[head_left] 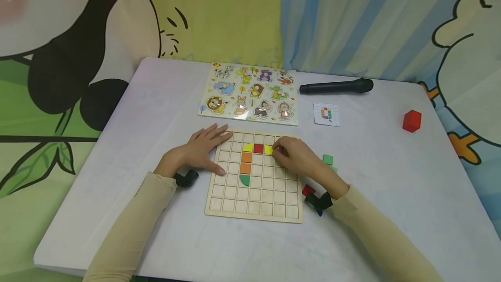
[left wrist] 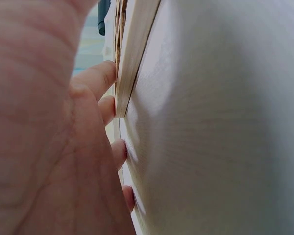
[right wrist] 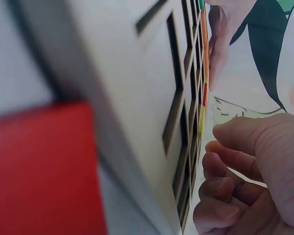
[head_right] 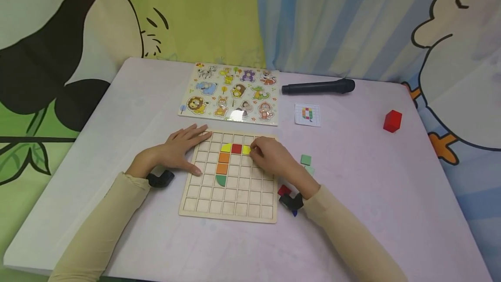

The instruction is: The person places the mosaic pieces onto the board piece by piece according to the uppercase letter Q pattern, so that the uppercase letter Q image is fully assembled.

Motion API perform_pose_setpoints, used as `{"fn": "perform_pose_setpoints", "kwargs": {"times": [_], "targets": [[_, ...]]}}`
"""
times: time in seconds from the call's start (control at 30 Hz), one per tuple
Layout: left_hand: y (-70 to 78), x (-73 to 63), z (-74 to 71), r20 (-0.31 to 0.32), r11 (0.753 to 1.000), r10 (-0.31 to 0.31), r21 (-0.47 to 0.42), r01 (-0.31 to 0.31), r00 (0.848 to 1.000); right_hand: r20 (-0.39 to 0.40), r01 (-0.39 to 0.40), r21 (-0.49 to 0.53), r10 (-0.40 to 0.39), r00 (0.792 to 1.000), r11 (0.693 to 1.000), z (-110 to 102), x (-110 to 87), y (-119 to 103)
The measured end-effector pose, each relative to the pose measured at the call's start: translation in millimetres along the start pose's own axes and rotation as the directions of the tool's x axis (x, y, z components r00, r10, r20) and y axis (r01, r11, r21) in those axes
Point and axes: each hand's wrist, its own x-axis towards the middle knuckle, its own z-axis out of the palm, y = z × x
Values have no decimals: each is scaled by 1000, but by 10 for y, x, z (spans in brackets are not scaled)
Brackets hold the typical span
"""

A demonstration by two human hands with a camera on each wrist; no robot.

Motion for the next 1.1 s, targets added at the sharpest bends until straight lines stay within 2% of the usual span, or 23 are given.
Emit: {"fn": "perform_pose_setpoints", "kwargs": {"times": [0.13, 0.33, 0.6, 0.87, 1.1], "targets": [[24, -8, -12, 2, 1000, 2, -12, -2, 1000, -22, -42, -63, 41, 999, 997, -66, -106, 13], [28, -18, -25, 6, 1000, 0, -12, 0, 1000, -1, -106, -109, 106, 994, 988, -172, -283, 99], [-17, 4, 14, 5, 1000, 7, -3, -7, 1000, -46, -202, -204, 196, 979, 958, -292, -540, 295], [-19, 2, 13, 5, 1000, 1, -12, -1, 1000, -52, -247, -230, 241, 969, 941, -419, -759, 511], [-4, -14, 6, -9, 1000, 4, -31, -5, 1000, -44, -316, -242, 315, 948, 917, -478, -858, 633]]}}
